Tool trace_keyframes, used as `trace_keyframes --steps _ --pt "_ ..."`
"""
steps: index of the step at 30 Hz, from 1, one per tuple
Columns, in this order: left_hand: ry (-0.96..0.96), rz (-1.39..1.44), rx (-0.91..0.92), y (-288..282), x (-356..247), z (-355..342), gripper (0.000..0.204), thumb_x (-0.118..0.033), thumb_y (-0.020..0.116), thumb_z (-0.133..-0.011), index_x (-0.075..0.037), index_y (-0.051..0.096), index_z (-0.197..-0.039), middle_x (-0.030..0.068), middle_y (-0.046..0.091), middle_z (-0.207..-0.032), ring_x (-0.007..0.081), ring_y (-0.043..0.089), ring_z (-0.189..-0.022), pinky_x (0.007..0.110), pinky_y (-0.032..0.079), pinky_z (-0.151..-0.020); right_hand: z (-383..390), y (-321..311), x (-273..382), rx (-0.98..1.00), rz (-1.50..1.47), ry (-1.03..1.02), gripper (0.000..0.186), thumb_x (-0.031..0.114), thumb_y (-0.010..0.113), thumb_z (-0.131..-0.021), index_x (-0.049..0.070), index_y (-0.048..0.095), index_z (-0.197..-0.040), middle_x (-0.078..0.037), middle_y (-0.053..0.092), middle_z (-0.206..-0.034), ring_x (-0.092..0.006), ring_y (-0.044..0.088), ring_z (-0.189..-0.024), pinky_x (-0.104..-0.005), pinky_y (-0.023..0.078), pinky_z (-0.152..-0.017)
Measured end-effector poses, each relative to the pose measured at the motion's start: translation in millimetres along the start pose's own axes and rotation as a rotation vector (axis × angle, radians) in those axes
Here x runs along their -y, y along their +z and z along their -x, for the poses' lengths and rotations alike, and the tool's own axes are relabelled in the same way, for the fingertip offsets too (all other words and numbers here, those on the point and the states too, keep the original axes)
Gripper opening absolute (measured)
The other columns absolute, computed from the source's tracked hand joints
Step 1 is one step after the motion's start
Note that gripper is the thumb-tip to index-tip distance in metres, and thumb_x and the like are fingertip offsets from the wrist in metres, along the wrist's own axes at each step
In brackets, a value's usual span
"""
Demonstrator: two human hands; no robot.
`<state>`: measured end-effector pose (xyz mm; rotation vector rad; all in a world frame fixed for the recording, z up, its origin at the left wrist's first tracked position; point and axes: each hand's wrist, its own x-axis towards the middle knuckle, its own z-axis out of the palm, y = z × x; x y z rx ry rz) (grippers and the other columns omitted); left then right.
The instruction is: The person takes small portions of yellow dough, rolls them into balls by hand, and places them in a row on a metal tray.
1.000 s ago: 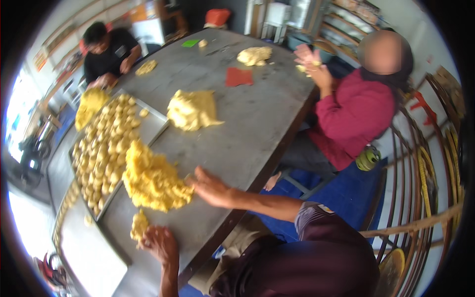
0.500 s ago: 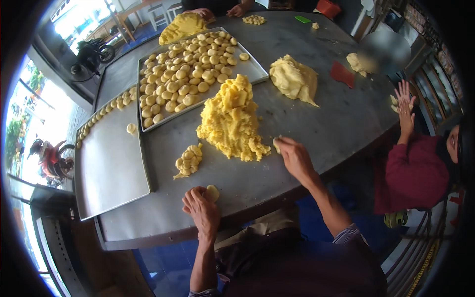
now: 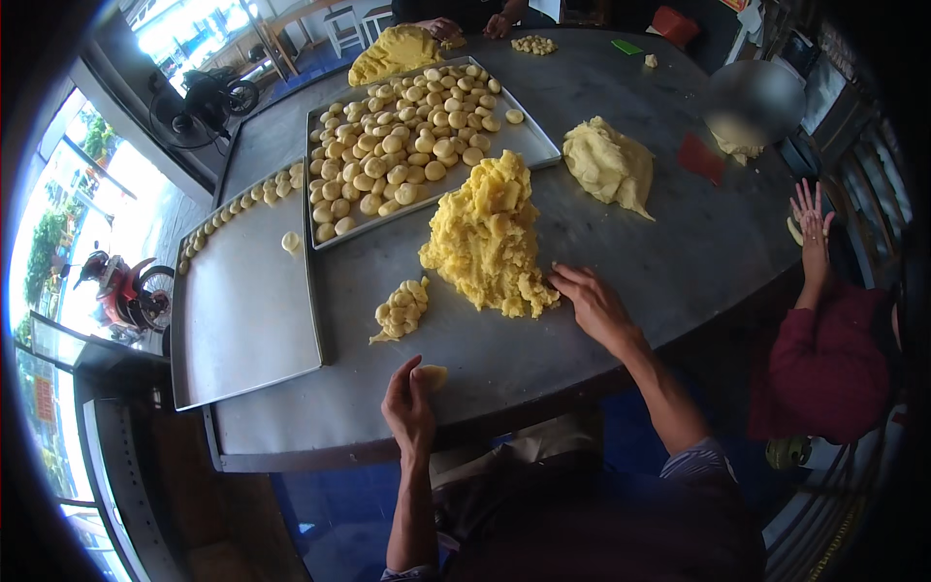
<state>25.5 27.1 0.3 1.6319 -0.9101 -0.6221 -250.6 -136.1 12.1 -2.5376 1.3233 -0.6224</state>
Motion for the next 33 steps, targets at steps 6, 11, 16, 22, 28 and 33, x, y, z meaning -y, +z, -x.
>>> trace_keyframes --steps 6,11,16,22,28,33 --pt "-0.159 0.114 0.149 28 -10 -1 0.023 -0.016 0.072 -0.096 0.001 0.073 -0.112 0.0072 0.076 -0.093 0.0108 0.068 -0.088 0.026 0.053 -0.083 12 -7 5 -0.076 -0.093 0.023 0.041 -0.011 0.055 -0.088 -0.002 0.063 -0.127 -0.017 0.066 -0.124 -0.0378 0.066 -0.105 -0.0416 0.055 -0.093" --pt "-0.184 0.169 0.204 42 -24 1 0.023 -0.018 0.072 -0.097 0.002 0.074 -0.108 0.0075 0.074 -0.094 0.0103 0.067 -0.088 0.026 0.053 -0.083 -14 12 -20 -0.073 -0.062 -0.105 0.038 -0.010 0.055 -0.089 -0.002 0.065 -0.124 -0.019 0.069 -0.118 -0.0381 0.068 -0.099 -0.0426 0.055 -0.088" --pt "-0.220 0.268 0.135 28 -6 -7 0.033 -0.027 0.064 -0.103 0.003 0.072 -0.114 0.0078 0.074 -0.097 0.0100 0.066 -0.087 0.026 0.054 -0.082 -13 -14 3 -0.067 -0.501 0.214 0.037 -0.004 0.059 -0.091 -0.002 0.064 -0.128 -0.021 0.069 -0.120 -0.0325 0.072 -0.096 -0.0401 0.057 -0.083" --pt "-0.150 0.413 0.221 70 -17 9 0.038 -0.029 0.057 -0.106 0.005 0.067 -0.121 0.0121 0.073 -0.105 0.0141 0.069 -0.094 0.031 0.058 -0.083 24 23 113 -0.187 -0.478 0.054 0.038 -0.005 0.064 -0.089 0.000 0.067 -0.126 -0.022 0.070 -0.114 -0.0336 0.070 -0.094 -0.0400 0.057 -0.084" --pt "-0.129 0.038 0.303 39 -24 -16 0.019 -0.015 0.066 -0.097 0.003 0.067 -0.103 0.0179 0.074 -0.091 0.0337 0.074 -0.078 0.039 0.057 -0.066 17 12 131 -0.106 -0.499 -0.090 0.032 -0.005 0.068 -0.085 0.004 0.074 -0.115 -0.013 0.070 -0.116 -0.0337 0.066 -0.100 -0.0385 0.055 -0.090" --pt "0.093 -0.268 0.270 33 -2 -10 0.020 -0.010 0.076 -0.081 -0.001 0.064 -0.095 0.0229 0.069 -0.082 0.0439 0.068 -0.080 0.044 0.053 -0.065 17 23 144 0.001 -0.702 -0.012 0.025 -0.005 0.070 -0.084 0.003 0.076 -0.107 -0.011 0.071 -0.115 -0.0292 0.068 -0.096 -0.0375 0.057 -0.086"
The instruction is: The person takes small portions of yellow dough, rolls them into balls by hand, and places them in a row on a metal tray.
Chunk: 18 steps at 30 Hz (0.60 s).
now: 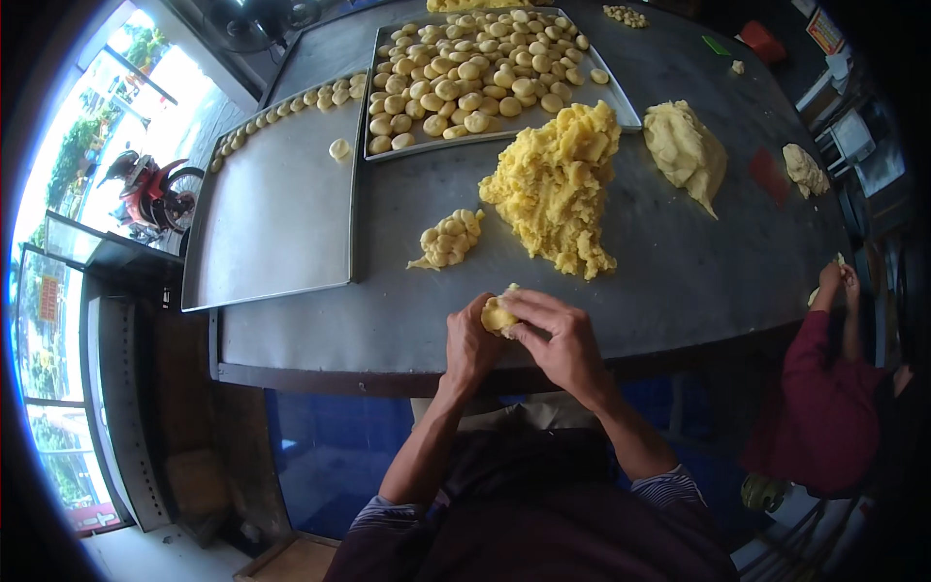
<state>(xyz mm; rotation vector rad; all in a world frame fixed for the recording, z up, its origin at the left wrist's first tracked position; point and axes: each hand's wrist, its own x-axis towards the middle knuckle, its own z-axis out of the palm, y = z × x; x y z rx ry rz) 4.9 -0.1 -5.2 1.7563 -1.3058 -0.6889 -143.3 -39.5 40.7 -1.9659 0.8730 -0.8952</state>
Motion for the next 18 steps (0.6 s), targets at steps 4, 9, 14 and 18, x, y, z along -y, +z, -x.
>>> trace_keyframes --steps 4,9,14,18 --pt "-0.046 -0.051 0.095 2 -4 2 0.025 -0.008 0.077 -0.079 -0.004 0.062 -0.100 0.0214 0.071 -0.087 0.0438 0.069 -0.085 0.046 0.054 -0.070 7 9 -5 0.023 0.247 -0.039 0.028 -0.004 0.074 -0.082 0.002 0.074 -0.109 -0.012 0.070 -0.109 -0.0295 0.068 -0.097 -0.0380 0.057 -0.083" --pt "0.110 0.110 0.167 -6 -2 0 0.029 -0.006 0.078 -0.077 -0.004 0.064 -0.102 0.0192 0.071 -0.097 0.0416 0.069 -0.089 0.044 0.054 -0.075 7 6 2 0.016 0.198 -0.039 0.045 0.005 0.082 -0.077 0.006 0.072 -0.120 -0.008 0.064 -0.094 -0.0226 0.062 -0.083 -0.0352 0.054 -0.076" --pt "0.244 0.111 0.237 -7 -3 -3 0.025 -0.003 0.077 -0.077 -0.003 0.064 -0.099 0.0148 0.068 -0.093 0.0363 0.068 -0.085 0.042 0.054 -0.074 -20 -9 -34 0.182 -0.043 0.309 0.060 0.010 0.087 -0.074 0.012 0.069 -0.131 -0.003 0.055 -0.089 -0.0173 0.051 -0.076 -0.0316 0.049 -0.073" --pt "0.248 0.091 0.275 -2 1 -2 0.021 -0.005 0.078 -0.079 -0.003 0.064 -0.095 0.0142 0.067 -0.092 0.0357 0.068 -0.083 0.042 0.054 -0.073 -5 -4 -29 0.022 0.035 0.185 0.048 0.007 0.082 -0.079 0.010 0.071 -0.125 -0.006 0.057 -0.098 -0.0194 0.057 -0.083 -0.0338 0.051 -0.078"
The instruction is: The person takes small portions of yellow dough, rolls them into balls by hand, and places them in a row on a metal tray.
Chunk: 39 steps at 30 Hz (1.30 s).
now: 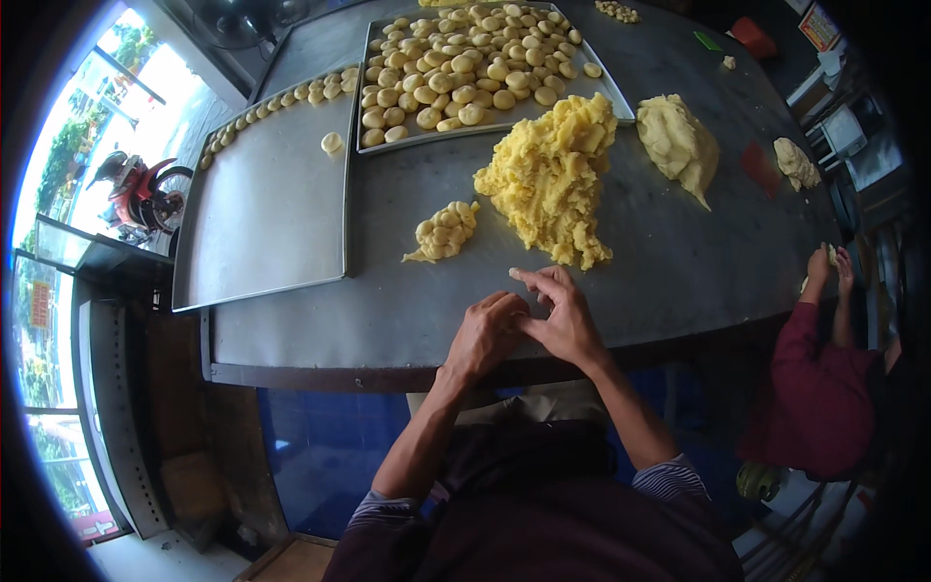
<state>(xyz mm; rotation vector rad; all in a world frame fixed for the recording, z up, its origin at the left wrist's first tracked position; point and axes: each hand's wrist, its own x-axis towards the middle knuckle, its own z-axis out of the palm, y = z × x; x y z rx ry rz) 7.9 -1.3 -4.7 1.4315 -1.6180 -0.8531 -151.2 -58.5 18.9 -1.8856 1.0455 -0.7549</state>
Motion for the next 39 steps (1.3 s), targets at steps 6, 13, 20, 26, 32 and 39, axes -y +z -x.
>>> trace_keyframes --steps 6,13,20,26,32,39 --pt "-0.078 -0.024 -0.186 3 -14 -5 0.028 -0.017 0.084 -0.080 -0.004 0.066 -0.097 0.0136 0.069 -0.091 0.0336 0.069 -0.084 0.041 0.055 -0.074 1 -59 -49 -0.483 0.367 -0.041 0.030 0.001 0.072 -0.087 0.006 0.074 -0.117 -0.015 0.064 -0.114 -0.0291 0.067 -0.093 -0.0367 0.054 -0.082" --pt "-0.142 0.034 -0.198 2 -11 -6 0.033 -0.023 0.086 -0.081 -0.004 0.066 -0.099 0.0134 0.071 -0.091 0.0303 0.071 -0.082 0.039 0.056 -0.073 0 -66 -56 -0.332 0.508 -0.037 0.026 -0.003 0.069 -0.089 -0.002 0.073 -0.114 -0.017 0.070 -0.103 -0.0317 0.071 -0.089 -0.0365 0.056 -0.075" --pt "-0.121 0.044 -0.180 1 -6 -5 0.029 -0.013 0.083 -0.078 -0.004 0.067 -0.101 0.0140 0.070 -0.092 0.0296 0.071 -0.085 0.038 0.056 -0.074 15 -24 23 -0.137 0.028 0.013 0.035 -0.001 0.071 -0.088 0.000 0.070 -0.123 -0.023 0.070 -0.108 -0.0306 0.072 -0.092 -0.0354 0.056 -0.078" --pt "0.070 -0.014 -0.093 5 8 0 0.019 -0.008 0.073 -0.080 -0.003 0.065 -0.096 0.0157 0.064 -0.088 0.0392 0.064 -0.084 0.044 0.052 -0.074 -7 -8 20 0.068 0.153 0.135 0.060 0.003 0.081 -0.076 0.004 0.062 -0.133 -0.019 0.065 -0.118 -0.0308 0.066 -0.106 -0.0372 0.052 -0.084" --pt "-0.130 0.031 -0.122 -5 -7 -3 0.028 -0.027 0.063 -0.100 0.000 0.063 -0.095 0.0155 0.066 -0.091 0.0355 0.067 -0.082 0.042 0.053 -0.073 -23 -46 -12 -0.324 0.623 -0.072 0.067 0.003 0.080 -0.077 0.001 0.055 -0.139 -0.021 0.061 -0.126 -0.0386 0.057 -0.119 -0.0457 0.047 -0.103" --pt "-0.236 0.304 -0.157 -8 -6 -2 0.038 -0.034 0.050 -0.107 0.002 0.062 -0.107 0.0150 0.061 -0.094 0.0250 0.061 -0.088 0.038 0.049 -0.084 -11 -52 -36 -0.205 0.600 -0.041 0.046 -0.001 0.071 -0.087 -0.001 0.061 -0.132 -0.019 0.065 -0.125 -0.0379 0.063 -0.111 -0.0446 0.049 -0.099"
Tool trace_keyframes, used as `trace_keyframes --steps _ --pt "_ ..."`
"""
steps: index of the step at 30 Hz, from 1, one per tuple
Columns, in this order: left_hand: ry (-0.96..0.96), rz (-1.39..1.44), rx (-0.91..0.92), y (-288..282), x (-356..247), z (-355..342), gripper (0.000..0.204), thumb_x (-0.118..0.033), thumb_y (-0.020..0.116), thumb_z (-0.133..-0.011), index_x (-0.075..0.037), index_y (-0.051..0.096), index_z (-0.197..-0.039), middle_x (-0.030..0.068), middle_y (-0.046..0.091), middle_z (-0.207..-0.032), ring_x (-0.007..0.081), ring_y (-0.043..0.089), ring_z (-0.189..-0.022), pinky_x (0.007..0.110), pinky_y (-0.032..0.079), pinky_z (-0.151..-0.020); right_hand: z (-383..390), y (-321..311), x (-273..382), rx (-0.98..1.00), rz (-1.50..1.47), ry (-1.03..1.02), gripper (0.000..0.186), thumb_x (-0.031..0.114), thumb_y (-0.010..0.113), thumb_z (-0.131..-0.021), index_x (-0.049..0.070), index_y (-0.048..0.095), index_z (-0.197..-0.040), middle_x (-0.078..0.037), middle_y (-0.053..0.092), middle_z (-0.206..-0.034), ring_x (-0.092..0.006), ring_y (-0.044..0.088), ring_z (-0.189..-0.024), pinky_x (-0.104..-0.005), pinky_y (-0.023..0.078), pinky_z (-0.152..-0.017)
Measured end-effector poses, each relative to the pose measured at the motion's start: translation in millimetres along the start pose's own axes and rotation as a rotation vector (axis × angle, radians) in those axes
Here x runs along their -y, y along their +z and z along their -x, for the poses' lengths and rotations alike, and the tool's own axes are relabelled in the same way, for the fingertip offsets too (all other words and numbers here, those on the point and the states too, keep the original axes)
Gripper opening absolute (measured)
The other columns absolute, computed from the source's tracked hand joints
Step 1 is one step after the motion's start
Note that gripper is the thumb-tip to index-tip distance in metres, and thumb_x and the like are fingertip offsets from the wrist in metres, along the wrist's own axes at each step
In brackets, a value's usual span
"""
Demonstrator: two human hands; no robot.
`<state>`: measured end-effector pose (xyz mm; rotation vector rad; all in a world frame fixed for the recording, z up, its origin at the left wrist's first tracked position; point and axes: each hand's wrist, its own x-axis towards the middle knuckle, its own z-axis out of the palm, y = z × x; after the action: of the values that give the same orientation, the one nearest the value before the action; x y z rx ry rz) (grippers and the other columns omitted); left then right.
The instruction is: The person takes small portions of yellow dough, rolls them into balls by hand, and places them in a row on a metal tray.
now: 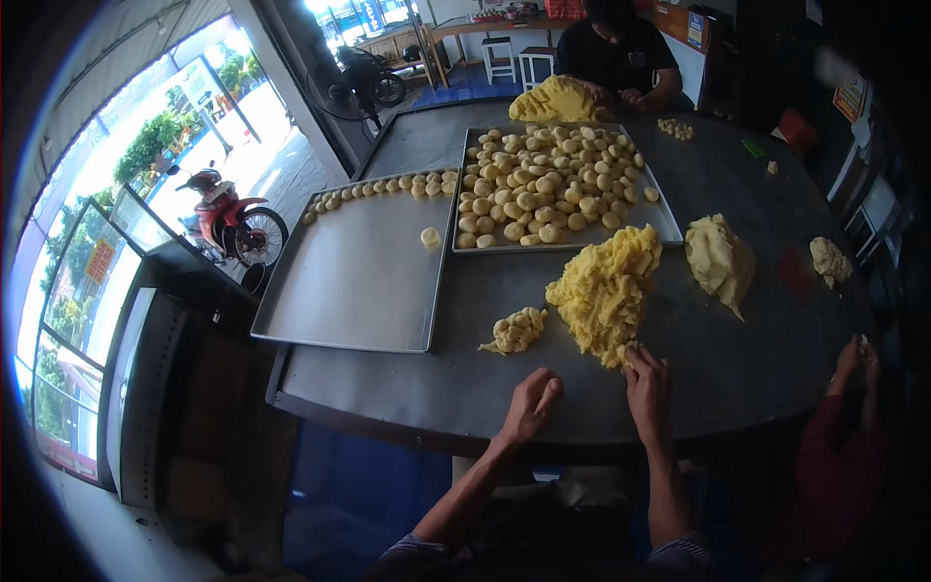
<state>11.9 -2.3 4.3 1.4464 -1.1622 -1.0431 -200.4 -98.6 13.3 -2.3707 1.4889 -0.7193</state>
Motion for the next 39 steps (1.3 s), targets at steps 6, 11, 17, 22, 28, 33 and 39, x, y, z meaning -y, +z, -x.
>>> trace_keyframes --steps 6,11,17,22,28,33,39 --pt "0.199 -0.178 -0.049 -12 8 12 0.026 -0.027 0.045 -0.108 -0.002 0.053 -0.111 0.0139 0.055 -0.105 0.0256 0.055 -0.101 0.039 0.044 -0.091 49 -6 3 -0.043 -0.131 0.049 0.039 -0.006 0.063 -0.090 -0.002 0.061 -0.129 -0.022 0.059 -0.133 -0.0415 0.060 -0.119 -0.0447 0.054 -0.092" --pt "0.375 -0.636 0.051 -7 0 7 0.015 -0.017 0.050 -0.104 -0.004 0.056 -0.107 0.0155 0.055 -0.103 0.0349 0.055 -0.098 0.045 0.044 -0.091 22 -18 -8 0.015 -0.210 0.115 0.030 -0.002 0.065 -0.091 0.000 0.064 -0.121 -0.022 0.057 -0.132 -0.0401 0.063 -0.112 -0.0434 0.055 -0.089" --pt "0.336 -0.690 -0.109 -15 9 10 0.021 -0.016 0.051 -0.102 -0.005 0.063 -0.115 0.0157 0.061 -0.119 0.0350 0.060 -0.106 0.046 0.046 -0.096 -11 -18 -29 0.029 -0.260 0.049 0.024 0.003 0.069 -0.090 0.000 0.066 -0.114 -0.016 0.063 -0.113 -0.0374 0.063 -0.102 -0.0451 0.052 -0.086" --pt "0.111 -0.631 -0.163 -23 0 7 0.019 -0.017 0.051 -0.103 -0.004 0.064 -0.106 0.0136 0.067 -0.113 0.0338 0.063 -0.108 0.045 0.047 -0.091 -19 -3 -21 0.107 -0.193 -0.047 0.028 0.003 0.069 -0.089 0.000 0.066 -0.116 -0.017 0.061 -0.121 -0.0355 0.063 -0.098 -0.0427 0.054 -0.088" --pt "0.352 -0.986 -0.248 -22 -9 -61 0.016 -0.019 0.053 -0.102 -0.007 0.060 -0.093 0.0102 0.064 -0.102 0.0310 0.060 -0.095 0.042 0.040 -0.085 -2 18 14 -0.102 0.039 -0.110 0.030 0.001 0.067 -0.089 0.003 0.067 -0.118 -0.016 0.063 -0.121 -0.0352 0.063 -0.103 -0.0416 0.055 -0.089" --pt "0.313 -0.939 -0.135 -24 -17 -42 0.018 -0.019 0.062 -0.095 -0.008 0.064 -0.109 0.0074 0.063 -0.106 0.0294 0.054 -0.104 0.042 0.037 -0.092 2 4 -16 -0.079 -0.257 -0.047 0.030 0.000 0.066 -0.091 0.003 0.066 -0.121 -0.018 0.062 -0.121 -0.0336 0.065 -0.104 -0.0407 0.055 -0.089" --pt "0.077 -0.637 0.098 -49 -28 18 0.039 -0.004 0.068 -0.091 -0.007 0.061 -0.129 0.0123 0.063 -0.121 0.0265 0.060 -0.104 0.040 0.050 -0.090 7 1 -29 -0.114 -0.413 0.077 0.044 0.002 0.065 -0.092 0.003 0.057 -0.135 -0.017 0.060 -0.118 -0.0316 0.064 -0.103 -0.0427 0.055 -0.085"
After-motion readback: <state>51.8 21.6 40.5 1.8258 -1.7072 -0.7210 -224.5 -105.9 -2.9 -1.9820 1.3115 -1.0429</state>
